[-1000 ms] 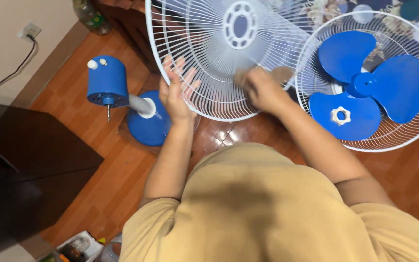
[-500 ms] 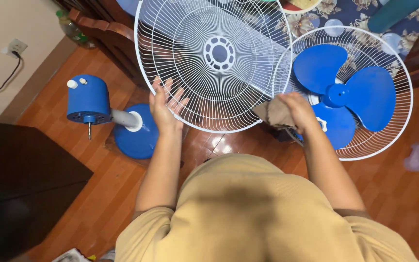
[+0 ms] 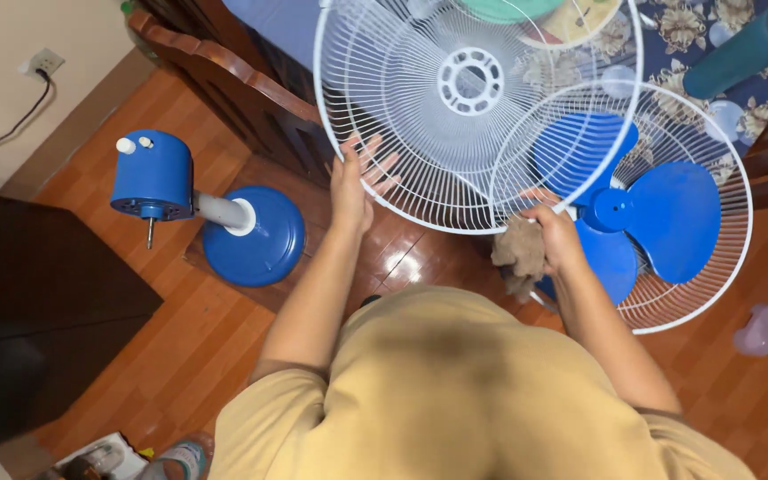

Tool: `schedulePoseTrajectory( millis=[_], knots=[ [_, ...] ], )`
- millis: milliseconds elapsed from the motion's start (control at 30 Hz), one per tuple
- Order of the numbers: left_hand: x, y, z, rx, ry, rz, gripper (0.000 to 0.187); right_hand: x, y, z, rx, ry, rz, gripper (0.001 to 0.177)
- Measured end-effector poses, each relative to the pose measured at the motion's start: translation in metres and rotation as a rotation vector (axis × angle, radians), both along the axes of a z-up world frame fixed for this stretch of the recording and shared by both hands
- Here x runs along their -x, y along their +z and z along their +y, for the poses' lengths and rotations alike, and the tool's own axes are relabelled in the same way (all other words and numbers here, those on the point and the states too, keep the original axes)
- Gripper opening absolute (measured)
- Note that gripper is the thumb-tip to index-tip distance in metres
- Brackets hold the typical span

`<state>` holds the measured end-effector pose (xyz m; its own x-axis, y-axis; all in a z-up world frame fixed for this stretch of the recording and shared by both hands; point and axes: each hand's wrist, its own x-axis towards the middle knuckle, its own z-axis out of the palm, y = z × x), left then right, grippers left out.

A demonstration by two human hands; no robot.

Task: The person wipes the front grille of a standing electric fan with a cloth, rotating it to reach different areas. The fan remains disassembled with the rear grille and blades visible on the table. The person also wipes a small white plastic part from the fan.

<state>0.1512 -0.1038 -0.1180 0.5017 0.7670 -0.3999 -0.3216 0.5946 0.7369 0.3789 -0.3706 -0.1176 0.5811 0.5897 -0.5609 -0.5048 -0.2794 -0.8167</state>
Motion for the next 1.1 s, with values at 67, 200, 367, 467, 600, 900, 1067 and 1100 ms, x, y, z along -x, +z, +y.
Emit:
schedulePoseTrajectory(
  millis=[67,200,367,467,600,900,1067,1100],
  knots=[
    [0.001,-0.005,0.014,-0.160,-0.013,0.052,0.060,-0.003,0.004,-0.007,-0.027,-0.088,0.017,0.039],
    [0.021,0.008,0.052,-1.404,-0.090,1.034,0.026,-0.004,0.019,-0.010,-0.141,-0.142,-0.033,0.044],
    [0.017,0.034,0.114,-1.919,0.065,1.125,0.035,0.017,0.038,0.015,-0.198,-0.181,-0.048,0.044],
    [0.023,0.033,0.135,-1.609,-0.318,1.104,0.030,0.037,0.040,0.036,-0.186,-0.205,-0.050,0.042],
    [0.052,0.025,0.149,-1.694,-0.219,0.860,0.034,0.072,0.028,0.063,-0.138,-0.233,-0.115,0.041],
    [0.178,0.032,0.163,-1.746,-0.367,0.886,0.033,0.138,-0.014,0.097,-0.124,-0.276,0.144,0.032],
    [0.221,0.057,0.161,-1.701,-0.427,0.926,0.035,0.152,-0.032,0.122,-0.072,-0.238,0.132,0.027],
    [0.224,0.064,0.160,-1.653,-0.468,0.932,0.037,0.152,-0.036,0.126,-0.050,-0.234,0.146,0.026]
  ],
)
